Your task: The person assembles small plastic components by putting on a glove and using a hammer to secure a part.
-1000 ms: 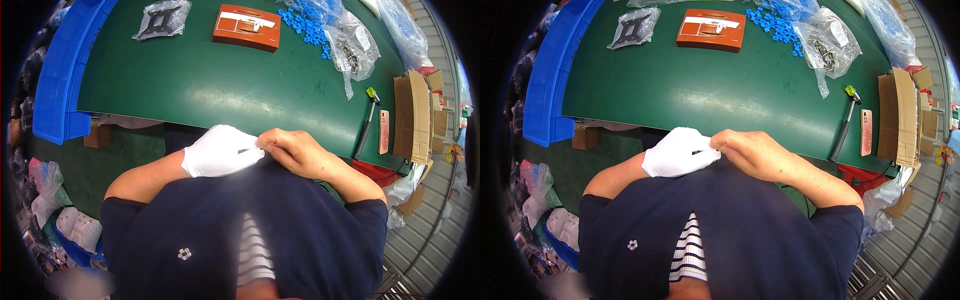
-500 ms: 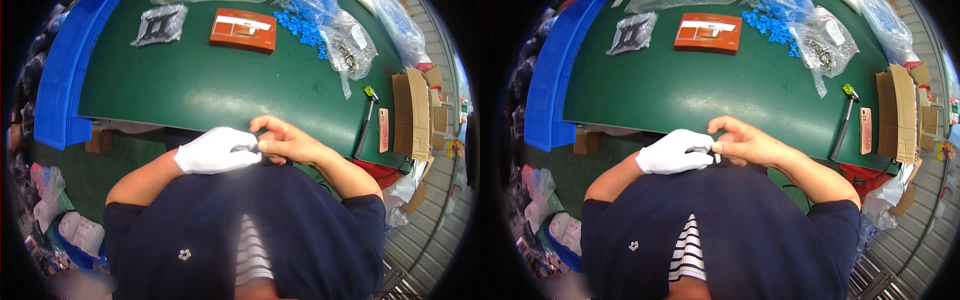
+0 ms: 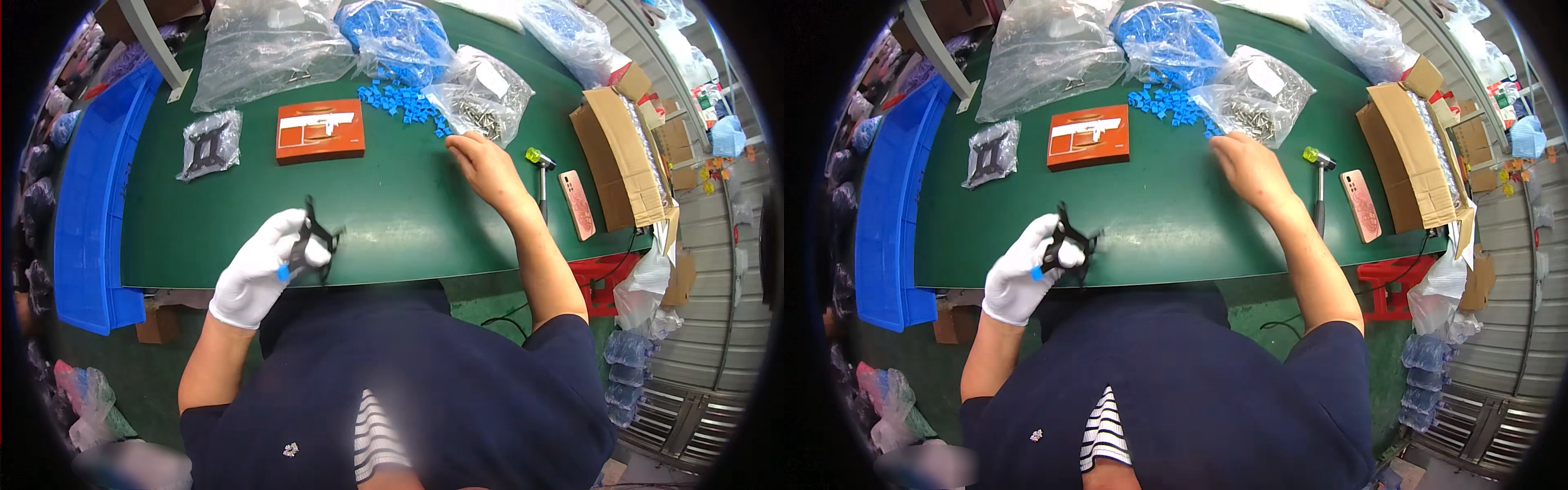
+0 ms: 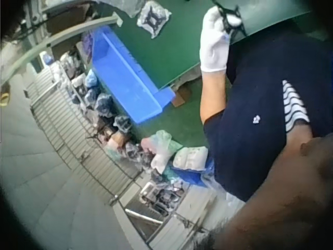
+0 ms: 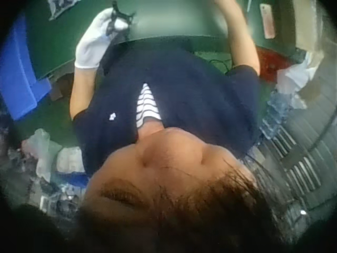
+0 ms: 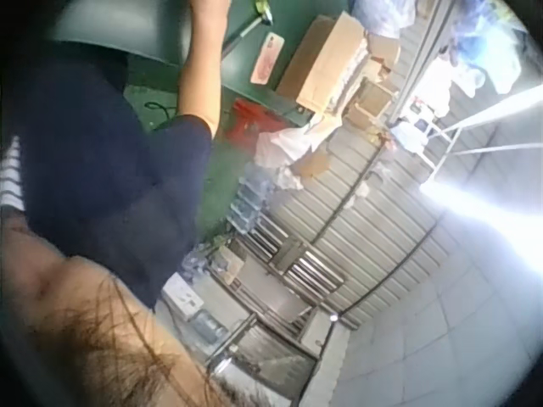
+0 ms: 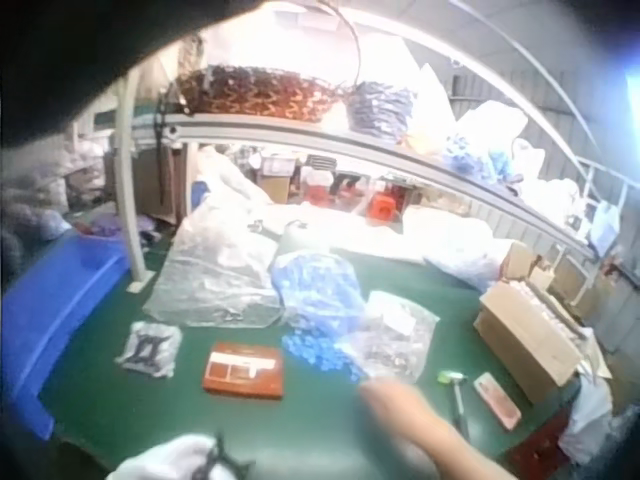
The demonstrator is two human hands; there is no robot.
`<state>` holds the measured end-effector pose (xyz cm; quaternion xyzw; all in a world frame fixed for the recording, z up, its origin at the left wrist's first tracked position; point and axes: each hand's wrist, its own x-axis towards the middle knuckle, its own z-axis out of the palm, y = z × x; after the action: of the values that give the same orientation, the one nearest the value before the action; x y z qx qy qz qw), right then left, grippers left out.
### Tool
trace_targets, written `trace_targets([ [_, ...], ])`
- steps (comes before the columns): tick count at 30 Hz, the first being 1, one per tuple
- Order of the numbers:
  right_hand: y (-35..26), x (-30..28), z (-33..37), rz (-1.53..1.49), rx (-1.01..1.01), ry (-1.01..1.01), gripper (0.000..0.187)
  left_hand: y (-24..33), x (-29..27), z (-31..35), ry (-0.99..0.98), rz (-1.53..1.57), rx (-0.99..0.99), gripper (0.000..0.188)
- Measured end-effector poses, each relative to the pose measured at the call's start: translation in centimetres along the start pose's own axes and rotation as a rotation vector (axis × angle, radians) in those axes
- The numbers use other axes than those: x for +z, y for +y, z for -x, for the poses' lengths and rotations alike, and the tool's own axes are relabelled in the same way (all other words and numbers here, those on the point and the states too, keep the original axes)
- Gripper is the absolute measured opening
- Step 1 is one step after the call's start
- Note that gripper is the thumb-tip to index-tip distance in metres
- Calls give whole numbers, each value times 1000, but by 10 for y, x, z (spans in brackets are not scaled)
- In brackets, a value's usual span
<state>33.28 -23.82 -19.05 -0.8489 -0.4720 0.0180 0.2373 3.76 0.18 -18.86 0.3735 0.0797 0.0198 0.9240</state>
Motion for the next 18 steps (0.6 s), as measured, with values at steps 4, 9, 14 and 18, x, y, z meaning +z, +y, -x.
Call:
trace_targets([
  [4,35,-13,-10,89,65,268,22,-8,13,-20,-32,12,-43,86],
  [9,86,-8,-19,347,241,32,26,-32,-2,-40,-190,-27,-131,39],
  [14,82,8,-31,328,327,92,32,-38,14,-63,-125,-226,-114,28],
  [18,74,5,-27,370,250,-21,20,-45,11,-77,-45,-198,-72,28],
])
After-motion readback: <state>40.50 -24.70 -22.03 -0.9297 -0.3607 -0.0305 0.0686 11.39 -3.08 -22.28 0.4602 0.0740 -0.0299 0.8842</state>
